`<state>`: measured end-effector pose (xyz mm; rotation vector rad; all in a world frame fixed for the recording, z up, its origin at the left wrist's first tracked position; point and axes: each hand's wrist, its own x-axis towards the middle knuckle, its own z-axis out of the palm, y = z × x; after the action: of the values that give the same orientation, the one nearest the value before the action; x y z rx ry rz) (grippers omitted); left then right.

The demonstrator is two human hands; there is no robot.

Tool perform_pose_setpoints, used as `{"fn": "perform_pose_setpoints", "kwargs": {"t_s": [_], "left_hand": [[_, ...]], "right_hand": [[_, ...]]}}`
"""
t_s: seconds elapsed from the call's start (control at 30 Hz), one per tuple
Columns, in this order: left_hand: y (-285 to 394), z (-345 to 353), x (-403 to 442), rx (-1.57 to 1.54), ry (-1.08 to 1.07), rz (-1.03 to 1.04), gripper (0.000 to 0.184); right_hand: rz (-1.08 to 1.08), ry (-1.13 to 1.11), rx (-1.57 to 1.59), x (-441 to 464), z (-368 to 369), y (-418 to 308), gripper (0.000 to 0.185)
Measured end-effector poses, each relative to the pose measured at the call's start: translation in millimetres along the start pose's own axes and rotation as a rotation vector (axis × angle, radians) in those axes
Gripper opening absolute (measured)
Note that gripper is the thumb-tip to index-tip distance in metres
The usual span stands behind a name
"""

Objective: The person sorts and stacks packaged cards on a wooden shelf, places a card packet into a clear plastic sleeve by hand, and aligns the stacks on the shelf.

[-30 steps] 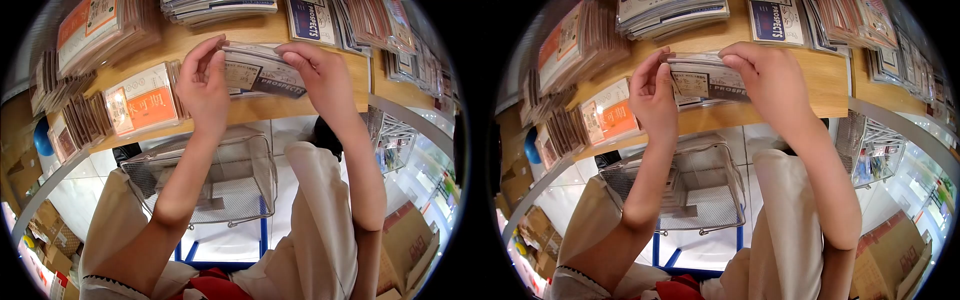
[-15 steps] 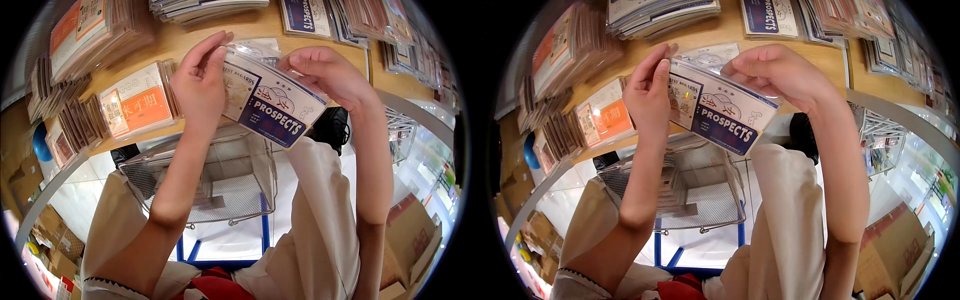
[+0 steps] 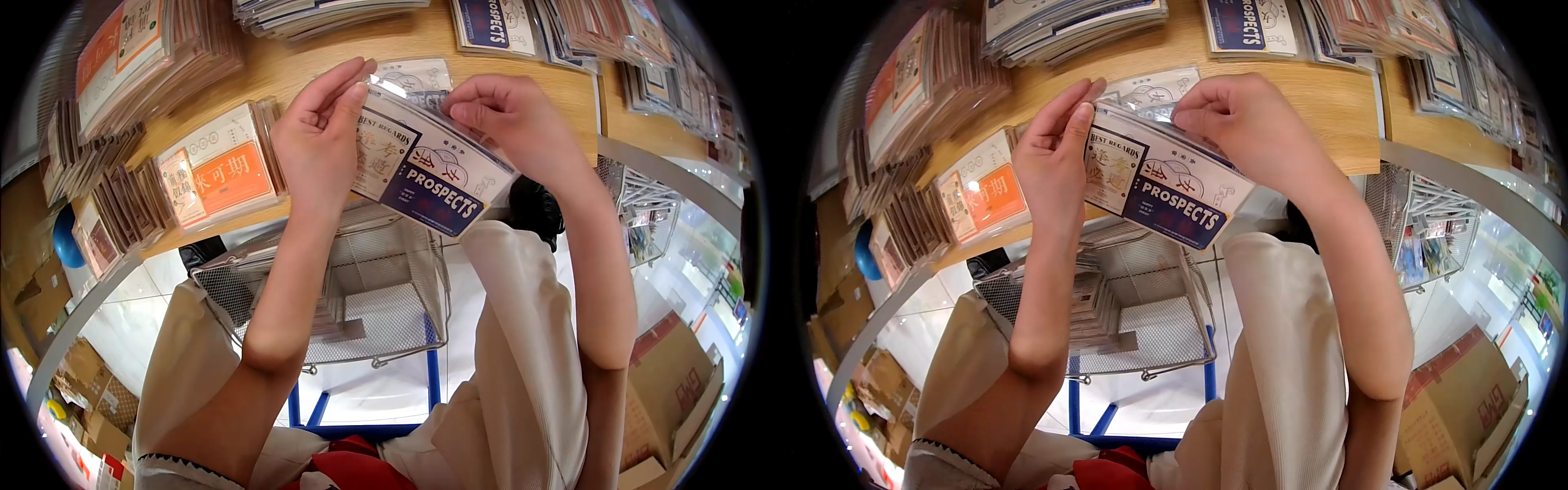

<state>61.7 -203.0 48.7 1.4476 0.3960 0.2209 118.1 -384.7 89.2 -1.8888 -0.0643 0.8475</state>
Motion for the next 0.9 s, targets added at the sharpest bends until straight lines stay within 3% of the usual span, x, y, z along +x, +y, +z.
{"fn": "perform_pose_setpoints", "kwargs": {"t_s": [0.03,0.13,0.27,0.43,0.67,0.9], "left_hand": [[0,-1,0,-0.002,-0.004,0.000,0.021],[-2,-2,0,-0.047,-0.014,-0.003,0.021],[0,-5,-4,-0.020,-0.014,-0.066,0.021],[2,-5,-5,-0.031,-0.043,0.024,0.023],[4,-5,8,0.217,-0.091,0.450,0.037],[3,-7,12,0.188,-0.155,0.512,0.038]], "right_hand": [[-0.002,0.040,0.022,1,4,4,0.015],[-0.346,0.228,-0.356,1,18,12,0.016],[-0.363,0.175,-0.663,-9,15,-13,0.016],[-0.451,0.230,-1.007,-12,14,-17,0.009],[-0.493,0.439,-0.779,-22,15,-28,0.006],[-0.526,0.466,-0.783,-31,18,-38,0.004]]}}
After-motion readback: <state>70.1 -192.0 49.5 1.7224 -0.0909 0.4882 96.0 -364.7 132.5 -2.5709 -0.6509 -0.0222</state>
